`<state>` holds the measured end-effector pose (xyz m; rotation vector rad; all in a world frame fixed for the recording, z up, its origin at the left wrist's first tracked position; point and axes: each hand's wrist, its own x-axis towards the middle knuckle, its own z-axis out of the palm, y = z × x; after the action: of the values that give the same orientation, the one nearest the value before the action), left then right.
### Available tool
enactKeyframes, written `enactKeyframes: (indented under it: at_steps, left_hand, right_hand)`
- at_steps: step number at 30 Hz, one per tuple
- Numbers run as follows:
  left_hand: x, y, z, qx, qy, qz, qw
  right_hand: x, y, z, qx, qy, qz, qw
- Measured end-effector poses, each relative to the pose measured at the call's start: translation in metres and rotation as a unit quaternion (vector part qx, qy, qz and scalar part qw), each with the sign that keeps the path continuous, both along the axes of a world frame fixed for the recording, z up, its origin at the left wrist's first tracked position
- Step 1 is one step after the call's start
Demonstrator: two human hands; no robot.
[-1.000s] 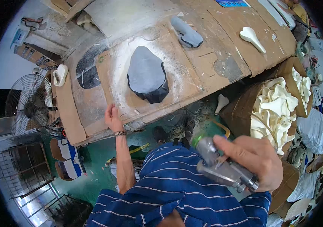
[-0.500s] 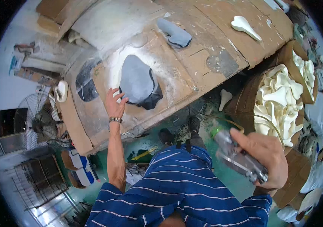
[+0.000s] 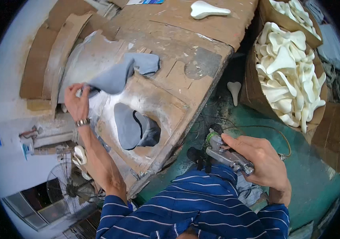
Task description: Apply adhesive or sealant to padded covers using a spray gun and organize components on a workbench.
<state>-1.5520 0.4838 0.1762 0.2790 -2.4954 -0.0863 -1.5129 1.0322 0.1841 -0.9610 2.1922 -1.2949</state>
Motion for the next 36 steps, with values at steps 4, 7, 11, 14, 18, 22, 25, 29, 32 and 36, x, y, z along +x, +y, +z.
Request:
enactKeyframes:
  at_steps: [4, 7, 11, 14, 18, 22, 25, 29, 32, 36]
  left_hand:
    - [-0.088, 0.032, -0.033, -0.056, 0.076, 0.006, 0.996]
    - [-0.146, 0.054, -0.108, -0.076, 0.063, 0.045, 0.994]
    - [-0.191, 0.094, -0.224, 0.084, -0.264, 0.158, 0.948]
    - [-0.149, 0.107, -0.288, 0.239, -0.242, 0.077, 0.937]
    - [-0.015, 0.187, -0.324, 0.386, -0.247, -0.123, 0.88]
    - [0.163, 0.207, -0.335, 0.64, -0.375, -0.148, 0.654]
    - [0.289, 0.185, -0.363, 0.584, -0.42, 0.002, 0.695]
    - [0.502, 0.163, -0.434, 0.459, -0.471, 0.284, 0.698]
    - [0.614, 0.163, -0.451, 0.311, -0.677, 0.124, 0.656]
    - [0.649, 0.199, -0.457, 0.803, -0.2, 0.47, 0.307]
  right_hand:
    - [0.004, 0.017, -0.016, 0.057, -0.024, -0.067, 0.996]
    - [0.01, 0.028, -0.02, 0.089, -0.045, -0.105, 0.989]
    - [0.016, 0.029, -0.019, 0.087, -0.044, -0.11, 0.989]
    - [0.005, 0.018, -0.012, 0.083, -0.052, -0.074, 0.992]
    - [-0.007, 0.006, -0.001, 0.055, -0.064, -0.008, 0.996]
    - [-0.011, -0.016, 0.028, 0.009, -0.046, 0.062, 0.997]
    - [-0.012, -0.038, 0.039, 0.022, -0.029, 0.106, 0.994]
    - [-0.004, -0.079, 0.059, 0.026, 0.004, 0.099, 0.995]
    - [0.001, -0.098, 0.07, 0.029, 0.026, 0.151, 0.988]
    - [0.027, -0.128, 0.082, 0.046, 0.052, 0.129, 0.989]
